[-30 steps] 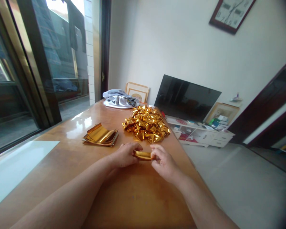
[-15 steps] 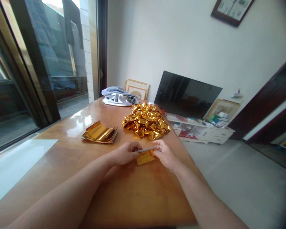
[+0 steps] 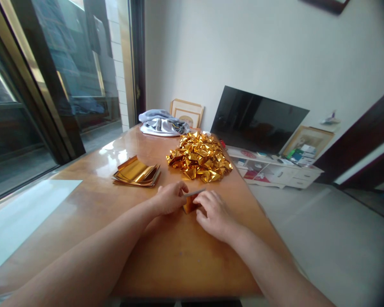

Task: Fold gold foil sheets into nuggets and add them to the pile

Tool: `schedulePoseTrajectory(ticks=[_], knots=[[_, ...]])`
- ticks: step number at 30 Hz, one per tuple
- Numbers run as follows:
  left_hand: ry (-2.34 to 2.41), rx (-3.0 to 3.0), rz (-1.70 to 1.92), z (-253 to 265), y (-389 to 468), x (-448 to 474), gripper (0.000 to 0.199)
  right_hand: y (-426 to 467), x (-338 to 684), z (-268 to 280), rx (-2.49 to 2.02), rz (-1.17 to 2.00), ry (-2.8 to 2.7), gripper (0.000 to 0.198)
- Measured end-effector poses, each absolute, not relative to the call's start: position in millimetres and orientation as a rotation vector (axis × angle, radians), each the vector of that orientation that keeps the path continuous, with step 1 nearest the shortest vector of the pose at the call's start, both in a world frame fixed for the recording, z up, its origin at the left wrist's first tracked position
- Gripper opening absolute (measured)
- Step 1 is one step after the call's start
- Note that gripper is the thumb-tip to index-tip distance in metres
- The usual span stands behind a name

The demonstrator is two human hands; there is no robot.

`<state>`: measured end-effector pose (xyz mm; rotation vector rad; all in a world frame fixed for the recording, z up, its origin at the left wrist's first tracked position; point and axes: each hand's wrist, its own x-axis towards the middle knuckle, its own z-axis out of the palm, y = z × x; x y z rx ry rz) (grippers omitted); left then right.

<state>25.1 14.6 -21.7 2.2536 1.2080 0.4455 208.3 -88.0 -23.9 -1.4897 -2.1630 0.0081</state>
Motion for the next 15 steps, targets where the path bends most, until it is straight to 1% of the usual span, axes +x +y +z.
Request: schedulePoseTrajectory(ticks=[3,8,15], knots=[[1.204,2.273,0.420,-20.0,12.8,25.4,0.023,-87.5,205.6,-28.0,-1.498,0.047,-2.215,0.027],[1.260,2.229,0.379,-17.4,10.6,25.8,0.031,-87.1,207.4,-29.9,-1.528,0.115,-2.255,0.023],[1.298,2.183,0.415,-19.5,14.0,25.4,0.023,-90.2,199.1,-20.8,-1.576,0.072,-2.262,0.019]])
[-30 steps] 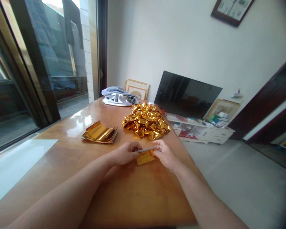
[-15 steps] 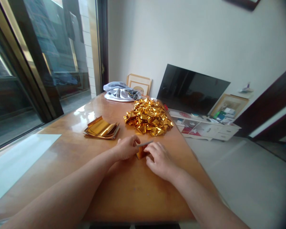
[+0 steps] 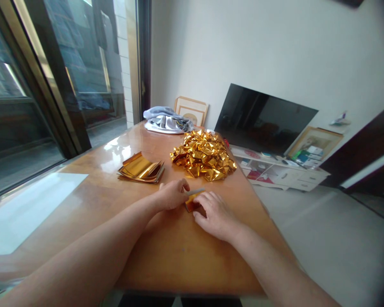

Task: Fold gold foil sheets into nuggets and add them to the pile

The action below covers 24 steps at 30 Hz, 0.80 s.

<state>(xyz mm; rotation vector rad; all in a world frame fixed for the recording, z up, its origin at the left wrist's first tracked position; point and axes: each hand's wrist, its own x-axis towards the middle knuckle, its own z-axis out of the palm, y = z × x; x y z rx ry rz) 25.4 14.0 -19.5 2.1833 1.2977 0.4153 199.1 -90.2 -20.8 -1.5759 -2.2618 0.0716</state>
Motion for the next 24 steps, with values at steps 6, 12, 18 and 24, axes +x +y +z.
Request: schedulePoseTrajectory(ticks=[6,12,18,24], knots=[[1.245,2.043,0.407,-21.0,14.9,23.6,0.025,-87.6,192.2,-17.4,-1.568,-0.120,-2.296,0.019],[1.312,2.141,0.372,-15.6,12.3,25.1,0.022,-81.2,190.4,-26.9,-1.482,-0.191,-2.408,0.006],[1.338,2.307,0.343,-15.7,11.1,22.6,0.028,-77.2,193.3,-32.7,-1.489,-0.135,-2.362,0.014],[1.200,2.494,0.409,-11.0,17.8,7.2,0.020,-72.5,197.2,-29.8,-1.527,0.039,-2.245,0.014]])
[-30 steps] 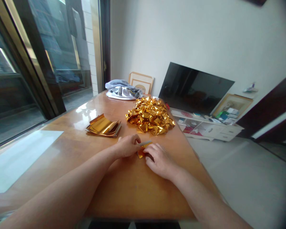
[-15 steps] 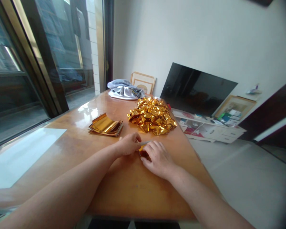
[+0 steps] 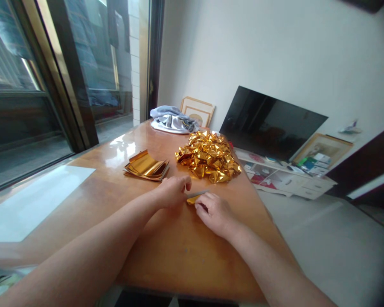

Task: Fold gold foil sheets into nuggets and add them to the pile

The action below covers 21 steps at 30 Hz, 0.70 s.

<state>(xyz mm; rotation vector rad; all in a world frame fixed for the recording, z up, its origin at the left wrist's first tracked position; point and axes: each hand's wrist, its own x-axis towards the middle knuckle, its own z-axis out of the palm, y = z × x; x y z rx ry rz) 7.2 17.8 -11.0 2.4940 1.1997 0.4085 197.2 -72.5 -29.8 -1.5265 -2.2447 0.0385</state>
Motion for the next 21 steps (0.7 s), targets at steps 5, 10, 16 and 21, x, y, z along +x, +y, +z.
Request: schedulePoseTrajectory(ticks=[5,10,16,21], knots=[[0.951,2.563,0.330,-6.8,21.0,-0.8,0.027,-69.4,198.0,-30.8,-1.569,0.153,-2.156,0.014],[1.007,2.634,0.177,-9.2,19.4,2.0,0.028,-66.0,199.1,-33.2,-1.597,0.238,-2.097,0.014],[1.066,2.546,0.121,-10.0,18.7,4.4,0.029,-61.2,199.8,-39.6,-1.611,0.308,-2.013,0.016],[1.156,2.450,0.114,-9.5,15.9,5.6,0.026,-58.2,197.4,-45.5,-1.627,0.302,-1.949,0.017]])
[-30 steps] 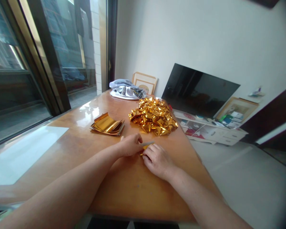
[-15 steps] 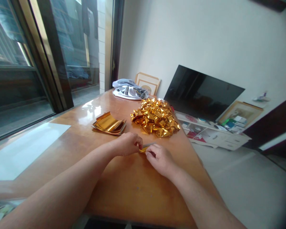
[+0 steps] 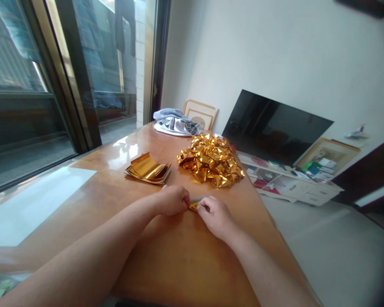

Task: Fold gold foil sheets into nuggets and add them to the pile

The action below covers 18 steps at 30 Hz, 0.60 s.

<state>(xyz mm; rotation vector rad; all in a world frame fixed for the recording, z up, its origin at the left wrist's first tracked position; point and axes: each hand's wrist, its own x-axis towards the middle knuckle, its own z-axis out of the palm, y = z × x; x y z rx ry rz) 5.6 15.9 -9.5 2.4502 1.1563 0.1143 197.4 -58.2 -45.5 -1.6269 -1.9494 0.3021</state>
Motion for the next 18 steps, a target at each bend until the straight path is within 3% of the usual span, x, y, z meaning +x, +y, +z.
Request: schedulePoseTrajectory(ticks=[18], knots=[[1.242,2.501,0.167,-9.5,8.0,8.1,0.022,-52.9,195.4,-57.7,-1.643,0.181,-1.883,0.017]])
